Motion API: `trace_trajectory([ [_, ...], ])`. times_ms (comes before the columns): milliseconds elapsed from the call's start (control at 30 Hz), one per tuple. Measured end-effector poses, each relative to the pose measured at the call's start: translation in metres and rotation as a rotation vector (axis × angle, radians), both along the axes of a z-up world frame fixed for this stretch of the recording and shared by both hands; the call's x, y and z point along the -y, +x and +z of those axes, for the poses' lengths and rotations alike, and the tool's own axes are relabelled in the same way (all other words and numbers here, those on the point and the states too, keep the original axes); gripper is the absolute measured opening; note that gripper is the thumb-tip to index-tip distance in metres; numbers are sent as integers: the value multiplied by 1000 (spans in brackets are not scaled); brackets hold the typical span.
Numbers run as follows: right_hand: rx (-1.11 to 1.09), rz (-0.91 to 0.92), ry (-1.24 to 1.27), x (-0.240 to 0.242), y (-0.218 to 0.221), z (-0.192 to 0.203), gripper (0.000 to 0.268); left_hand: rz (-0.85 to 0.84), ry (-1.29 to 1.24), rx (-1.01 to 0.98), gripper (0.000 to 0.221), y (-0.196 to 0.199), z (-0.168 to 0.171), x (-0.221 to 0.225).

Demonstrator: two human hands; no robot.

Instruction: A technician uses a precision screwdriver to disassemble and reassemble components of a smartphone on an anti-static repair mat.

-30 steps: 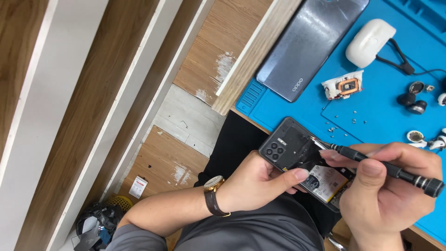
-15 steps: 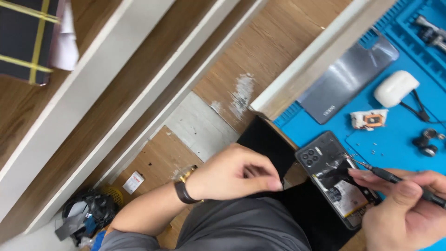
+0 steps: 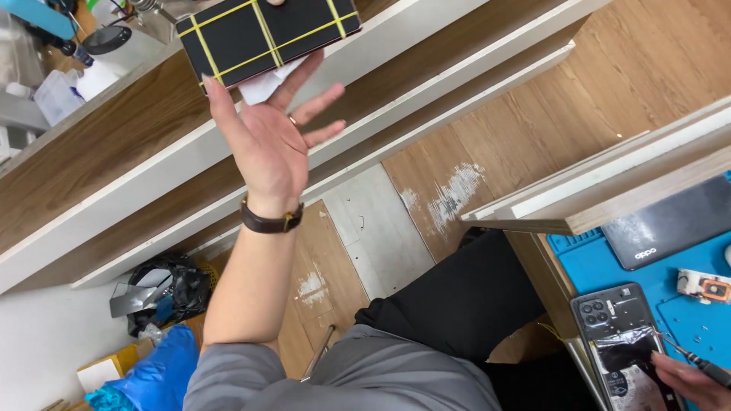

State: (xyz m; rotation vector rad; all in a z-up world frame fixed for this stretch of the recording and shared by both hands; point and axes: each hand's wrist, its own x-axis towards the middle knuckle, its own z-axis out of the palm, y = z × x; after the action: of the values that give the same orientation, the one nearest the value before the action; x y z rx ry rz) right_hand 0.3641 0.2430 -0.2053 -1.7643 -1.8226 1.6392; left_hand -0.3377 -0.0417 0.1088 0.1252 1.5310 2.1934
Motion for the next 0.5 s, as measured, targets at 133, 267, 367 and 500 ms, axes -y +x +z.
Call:
trace_trajectory([
  [133, 64, -22, -191, 78, -173, 147, 62, 129, -114, -41, 85, -15, 4, -6],
  [267, -257, -286, 831, 167, -264, 229, 45, 116, -176, -3, 69, -11, -1, -7],
  [367, -363, -365, 751, 160, -266, 243, 35, 160, -241, -59, 70, 2, -2, -8],
  [500, -420, -380, 661, 157, -265, 248, 28, -123, -421, -639, 87, -31, -52, 40],
])
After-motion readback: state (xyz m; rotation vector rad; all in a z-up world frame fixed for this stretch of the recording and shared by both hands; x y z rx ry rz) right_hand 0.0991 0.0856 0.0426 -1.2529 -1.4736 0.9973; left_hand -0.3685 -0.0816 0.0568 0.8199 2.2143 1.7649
